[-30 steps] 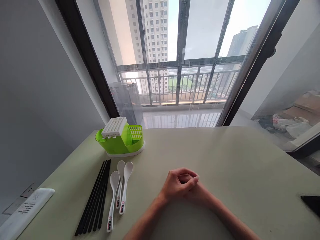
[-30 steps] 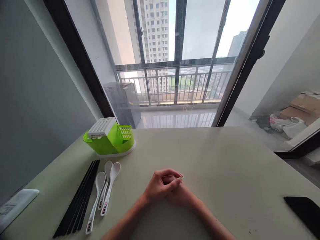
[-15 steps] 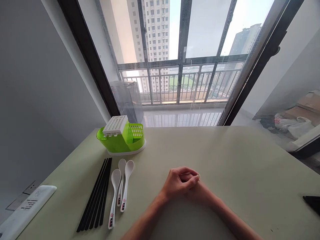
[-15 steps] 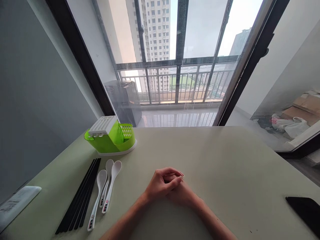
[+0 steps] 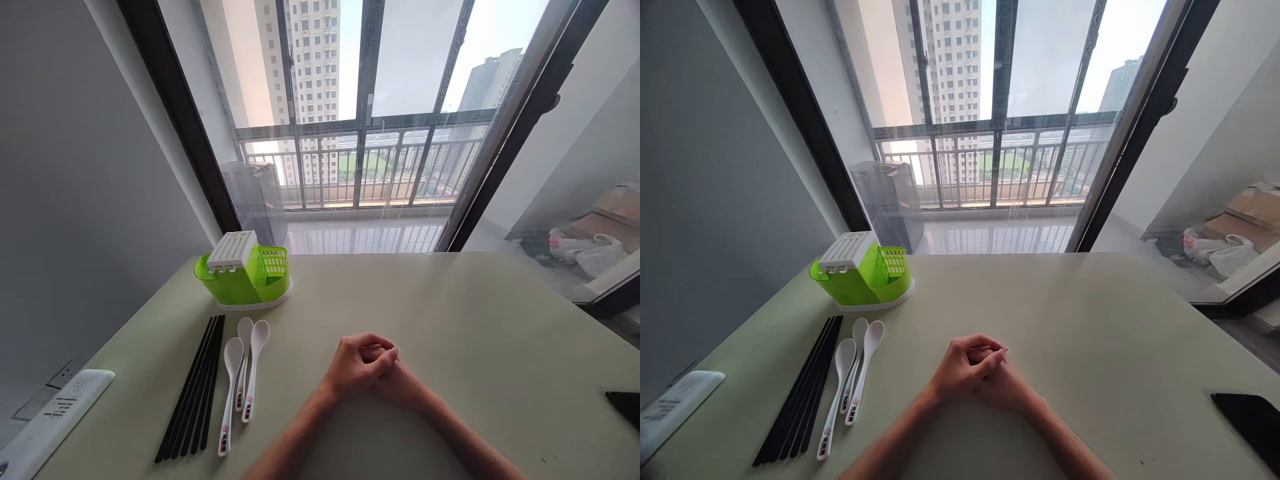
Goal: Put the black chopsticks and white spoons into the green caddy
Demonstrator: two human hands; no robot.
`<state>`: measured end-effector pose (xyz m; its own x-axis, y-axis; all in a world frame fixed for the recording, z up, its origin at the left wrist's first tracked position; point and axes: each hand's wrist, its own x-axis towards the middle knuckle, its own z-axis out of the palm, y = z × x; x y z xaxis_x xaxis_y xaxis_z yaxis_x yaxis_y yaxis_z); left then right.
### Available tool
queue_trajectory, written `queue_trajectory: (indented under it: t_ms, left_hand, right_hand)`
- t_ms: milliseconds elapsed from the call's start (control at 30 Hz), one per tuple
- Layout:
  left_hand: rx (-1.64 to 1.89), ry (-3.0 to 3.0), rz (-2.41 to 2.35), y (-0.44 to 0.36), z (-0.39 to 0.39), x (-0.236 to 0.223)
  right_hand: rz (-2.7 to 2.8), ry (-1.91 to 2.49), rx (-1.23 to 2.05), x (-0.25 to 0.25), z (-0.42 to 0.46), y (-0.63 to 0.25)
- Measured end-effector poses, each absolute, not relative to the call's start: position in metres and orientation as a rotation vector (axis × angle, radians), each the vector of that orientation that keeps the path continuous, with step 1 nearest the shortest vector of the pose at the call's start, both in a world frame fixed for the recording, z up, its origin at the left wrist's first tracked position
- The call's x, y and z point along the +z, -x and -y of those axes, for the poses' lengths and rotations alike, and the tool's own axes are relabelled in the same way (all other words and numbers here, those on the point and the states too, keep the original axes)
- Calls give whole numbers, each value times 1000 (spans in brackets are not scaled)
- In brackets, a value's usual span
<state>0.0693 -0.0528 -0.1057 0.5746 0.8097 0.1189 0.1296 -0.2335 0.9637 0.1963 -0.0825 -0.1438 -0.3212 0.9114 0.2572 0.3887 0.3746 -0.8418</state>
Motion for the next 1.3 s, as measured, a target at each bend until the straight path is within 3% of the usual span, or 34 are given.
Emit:
queue_trajectory:
  t_ms: [1300]
  left_hand:
    - [779, -1709, -824, -70, 55, -104]
  right_hand:
    - [1864, 1159, 863, -147, 83, -196]
